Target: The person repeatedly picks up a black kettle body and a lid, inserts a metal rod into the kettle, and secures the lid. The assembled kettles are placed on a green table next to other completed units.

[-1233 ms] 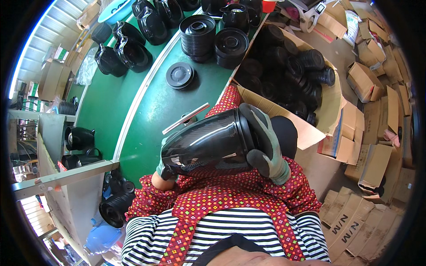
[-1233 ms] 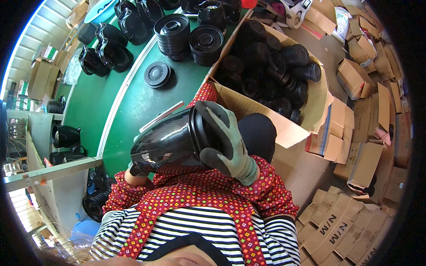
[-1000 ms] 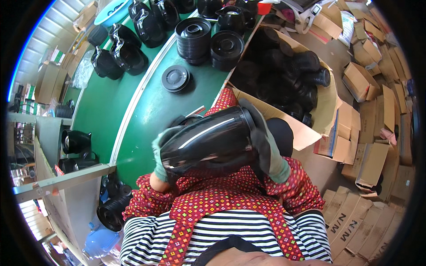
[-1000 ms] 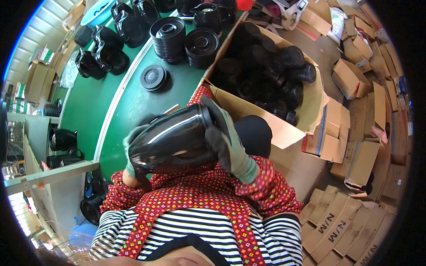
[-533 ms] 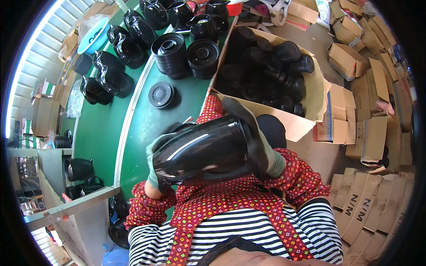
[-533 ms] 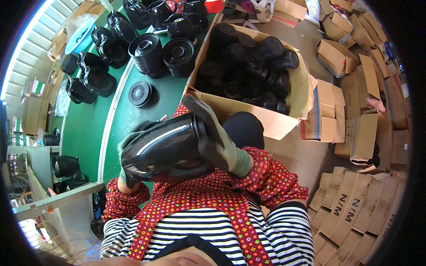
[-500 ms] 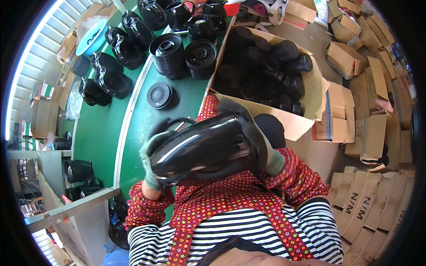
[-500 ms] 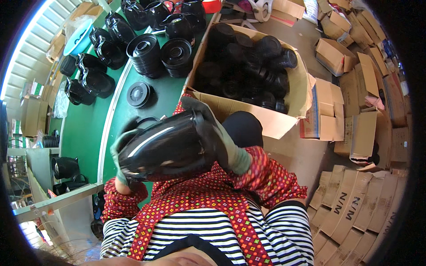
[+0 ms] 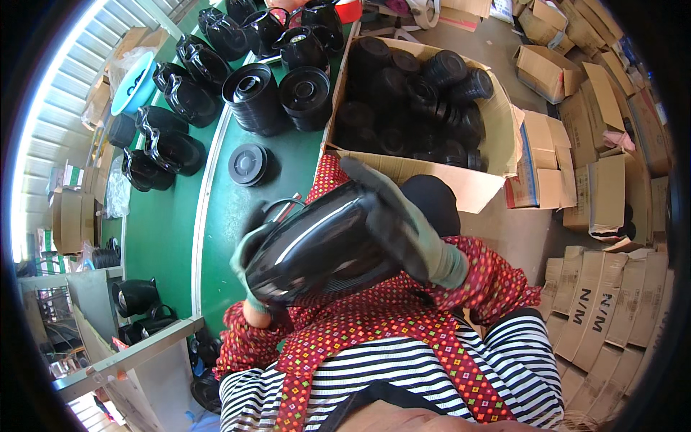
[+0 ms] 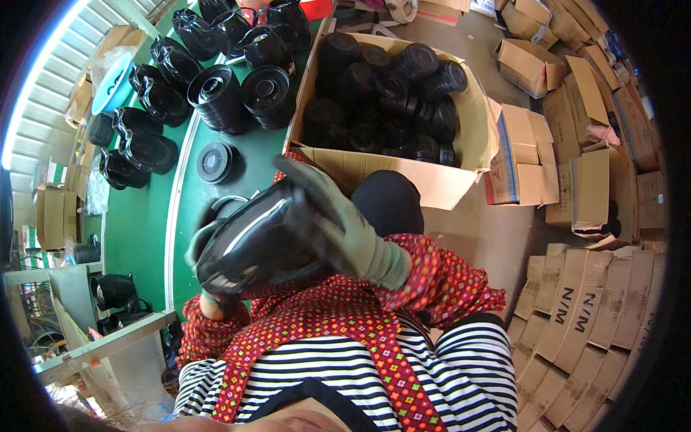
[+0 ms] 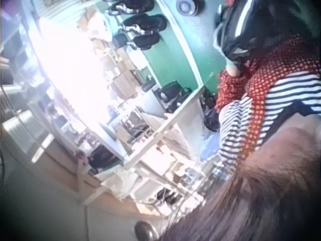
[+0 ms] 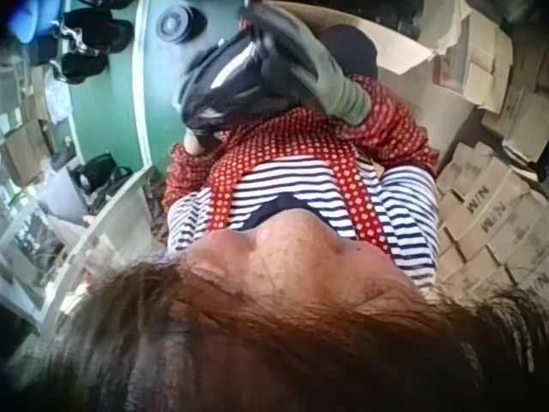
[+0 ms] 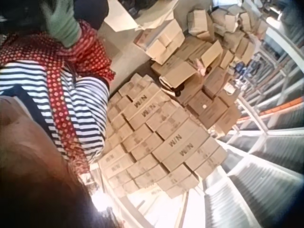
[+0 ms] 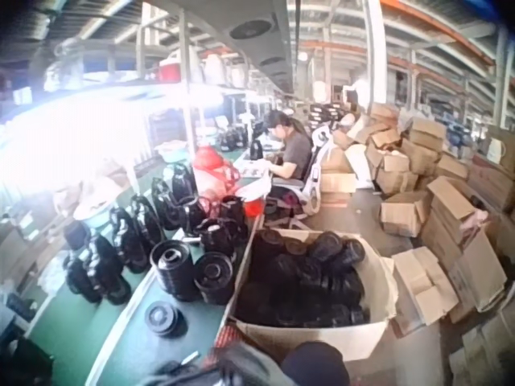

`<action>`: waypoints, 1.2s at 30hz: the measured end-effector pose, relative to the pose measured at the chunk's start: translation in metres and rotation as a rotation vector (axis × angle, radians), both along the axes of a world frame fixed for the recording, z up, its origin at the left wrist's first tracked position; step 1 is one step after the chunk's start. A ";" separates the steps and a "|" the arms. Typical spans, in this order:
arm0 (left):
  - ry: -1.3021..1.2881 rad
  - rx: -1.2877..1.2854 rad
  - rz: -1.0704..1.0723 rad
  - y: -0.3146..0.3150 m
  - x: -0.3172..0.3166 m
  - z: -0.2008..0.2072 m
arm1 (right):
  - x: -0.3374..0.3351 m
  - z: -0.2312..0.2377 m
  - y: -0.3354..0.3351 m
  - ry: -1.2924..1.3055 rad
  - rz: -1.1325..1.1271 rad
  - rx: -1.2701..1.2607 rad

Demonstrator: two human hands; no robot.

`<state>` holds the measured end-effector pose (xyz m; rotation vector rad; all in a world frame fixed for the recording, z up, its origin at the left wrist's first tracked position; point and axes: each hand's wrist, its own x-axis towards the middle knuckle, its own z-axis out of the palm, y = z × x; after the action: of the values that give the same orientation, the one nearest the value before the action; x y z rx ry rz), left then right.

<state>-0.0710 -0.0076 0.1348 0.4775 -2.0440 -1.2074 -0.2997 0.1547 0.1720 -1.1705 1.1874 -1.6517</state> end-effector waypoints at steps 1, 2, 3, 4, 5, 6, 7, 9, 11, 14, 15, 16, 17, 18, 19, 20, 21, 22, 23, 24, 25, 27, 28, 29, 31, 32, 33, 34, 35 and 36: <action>0.021 0.352 -0.094 0.005 -0.003 -0.013 | -0.002 0.014 0.001 0.263 -0.023 -0.076; 0.041 0.695 -0.194 0.007 -0.008 -0.027 | -0.003 0.013 0.001 0.400 -0.025 -0.134; 0.055 1.058 -0.292 0.012 -0.007 -0.037 | -0.003 0.011 0.001 0.534 -0.026 -0.190; 0.017 1.144 -0.379 0.013 -0.003 -0.043 | 0.000 0.009 0.003 0.598 -0.023 -0.238; -0.011 1.158 -0.444 0.011 -0.002 -0.045 | -0.001 0.011 0.003 0.673 -0.011 -0.295; -0.029 1.158 -0.460 0.012 0.002 -0.046 | -0.002 0.013 0.002 0.746 0.002 -0.354; -0.017 1.134 -0.410 0.013 0.003 -0.050 | -0.001 0.015 0.002 0.706 0.014 -0.307; 0.003 1.107 -0.168 0.015 0.001 -0.044 | -0.001 0.009 0.003 0.510 -0.011 -0.174; -0.032 0.489 -0.104 0.005 0.003 -0.023 | -0.005 -0.018 0.004 0.129 0.027 0.013; -0.073 -0.426 -0.018 -0.013 0.003 0.031 | -0.016 -0.070 0.005 -0.586 0.216 0.317; -0.195 -0.611 -0.207 -0.021 0.001 0.050 | -0.010 -0.061 0.001 -0.630 0.135 0.449; -0.132 -0.732 -0.278 -0.025 0.002 0.054 | -0.002 -0.052 0.001 -0.687 0.044 0.581; -0.166 -0.690 -0.269 -0.028 0.002 0.054 | 0.002 -0.065 0.006 -0.718 0.056 0.465; -0.132 -0.524 -0.153 -0.024 0.003 0.044 | -0.001 -0.075 0.011 -0.722 0.100 0.382; -0.069 -0.351 -0.042 -0.019 0.004 0.034 | -0.004 -0.084 0.016 -0.725 0.145 0.299; -0.063 -0.249 0.029 -0.023 0.011 0.029 | -0.016 -0.093 0.022 -0.702 0.207 0.234; -0.049 -0.223 0.051 -0.027 0.012 0.021 | -0.026 -0.092 0.023 -0.679 0.268 0.166; -0.034 -0.197 0.076 -0.030 0.015 0.012 | -0.032 -0.089 0.027 -0.526 0.272 0.135; 0.001 0.246 0.111 -0.026 0.022 -0.006 | -0.035 -0.071 0.025 -0.267 0.230 0.127; -0.012 0.247 0.089 -0.025 0.025 -0.014 | -0.036 -0.054 0.021 0.039 0.168 0.103; -0.028 0.249 0.064 -0.025 0.027 -0.019 | -0.033 -0.039 0.016 0.281 0.101 0.049; -0.047 0.261 0.004 -0.023 0.024 -0.028 | -0.030 -0.024 0.002 0.582 0.042 -0.194; -0.058 0.266 -0.025 -0.022 0.022 -0.031 | -0.022 -0.022 -0.003 0.552 0.088 -0.313; -0.074 0.277 -0.055 -0.019 0.022 -0.034 | -0.016 -0.021 -0.004 0.514 -0.040 -0.343; -0.118 -0.005 -0.038 -0.019 0.014 -0.010 | -0.001 -0.024 -0.009 -0.238 0.019 0.085; -0.156 -0.291 0.013 -0.018 0.009 0.027 | 0.005 -0.027 -0.009 -0.625 0.048 0.302; -0.193 -0.135 0.020 -0.012 0.008 0.042 | 0.003 -0.061 -0.010 -0.761 0.059 0.320; -0.188 -0.210 -0.001 -0.013 0.008 0.044 | 0.001 -0.065 -0.012 -0.856 0.071 0.392; -0.179 -0.286 -0.024 -0.013 0.008 0.046 | -0.002 -0.066 -0.012 -0.945 0.084 0.469; -0.170 -0.369 -0.050 -0.013 0.006 0.051 | -0.009 -0.073 -0.006 -1.070 0.331 0.265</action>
<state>-0.0648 -0.0209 0.1861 0.3609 -2.3711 -0.8104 -0.3090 0.1491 0.0991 -0.1812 0.4530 -1.4541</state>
